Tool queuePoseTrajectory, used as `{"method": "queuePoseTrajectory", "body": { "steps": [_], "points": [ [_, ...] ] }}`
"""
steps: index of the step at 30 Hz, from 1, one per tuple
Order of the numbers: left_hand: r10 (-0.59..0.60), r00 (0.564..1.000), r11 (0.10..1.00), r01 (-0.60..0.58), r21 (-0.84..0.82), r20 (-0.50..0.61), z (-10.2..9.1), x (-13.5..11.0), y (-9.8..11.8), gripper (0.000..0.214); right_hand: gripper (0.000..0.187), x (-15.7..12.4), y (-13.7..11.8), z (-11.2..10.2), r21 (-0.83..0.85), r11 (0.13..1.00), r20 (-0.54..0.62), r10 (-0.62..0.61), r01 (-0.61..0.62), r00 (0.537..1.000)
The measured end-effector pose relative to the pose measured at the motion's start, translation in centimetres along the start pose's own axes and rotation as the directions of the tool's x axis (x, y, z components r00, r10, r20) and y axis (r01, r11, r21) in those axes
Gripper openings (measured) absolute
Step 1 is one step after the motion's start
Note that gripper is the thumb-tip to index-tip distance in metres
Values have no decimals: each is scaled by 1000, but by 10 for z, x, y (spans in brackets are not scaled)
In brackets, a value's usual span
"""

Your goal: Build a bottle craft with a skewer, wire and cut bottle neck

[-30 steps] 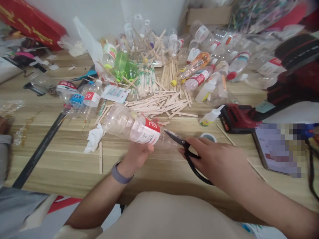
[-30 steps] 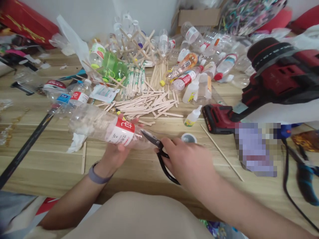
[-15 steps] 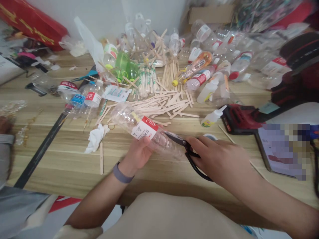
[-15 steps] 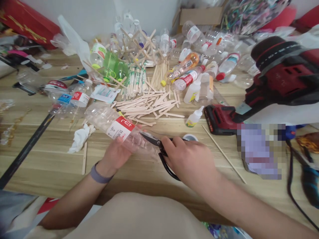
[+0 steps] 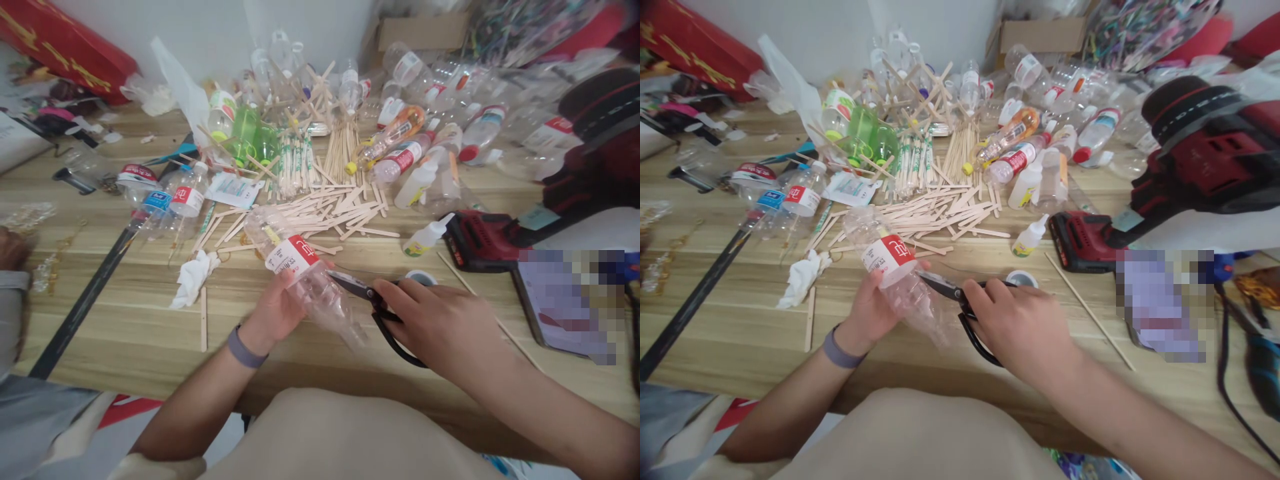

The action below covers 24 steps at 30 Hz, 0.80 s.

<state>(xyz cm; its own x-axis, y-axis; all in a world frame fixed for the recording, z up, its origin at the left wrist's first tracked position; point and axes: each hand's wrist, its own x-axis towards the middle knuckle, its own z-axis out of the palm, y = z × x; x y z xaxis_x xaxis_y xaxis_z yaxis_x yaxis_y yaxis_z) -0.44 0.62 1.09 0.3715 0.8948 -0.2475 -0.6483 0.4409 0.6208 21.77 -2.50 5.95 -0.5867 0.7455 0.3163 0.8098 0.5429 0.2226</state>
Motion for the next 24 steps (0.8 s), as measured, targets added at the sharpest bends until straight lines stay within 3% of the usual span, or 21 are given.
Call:
{"method": "queuePoseTrajectory", "body": {
  "steps": [7, 11, 17, 24],
  "points": [
    [-59, 998, 998, 59, -22, 12, -3, 3, 0, 48, 23, -1, -1, 5, -5, 1000, -22, 9, -9, 1000],
    [-95, 995, 994, 97, -50, 35, -5, 4, 0, 51, 21, -3, 0, 8, 86, 994, -4, 70, -69, 998],
    [-43, 999, 999, 43, -24, 23, -4, 2, 0, 49, 13, -6, -1, 9, 310, 930, 80, 184, -199, 980],
    [52, 997, 998, -53, 29, 51, 0, 2, -1, 44, 18, -8, -4, 11, 221, 953, 24, 208, -208, 978]
  ]
}}
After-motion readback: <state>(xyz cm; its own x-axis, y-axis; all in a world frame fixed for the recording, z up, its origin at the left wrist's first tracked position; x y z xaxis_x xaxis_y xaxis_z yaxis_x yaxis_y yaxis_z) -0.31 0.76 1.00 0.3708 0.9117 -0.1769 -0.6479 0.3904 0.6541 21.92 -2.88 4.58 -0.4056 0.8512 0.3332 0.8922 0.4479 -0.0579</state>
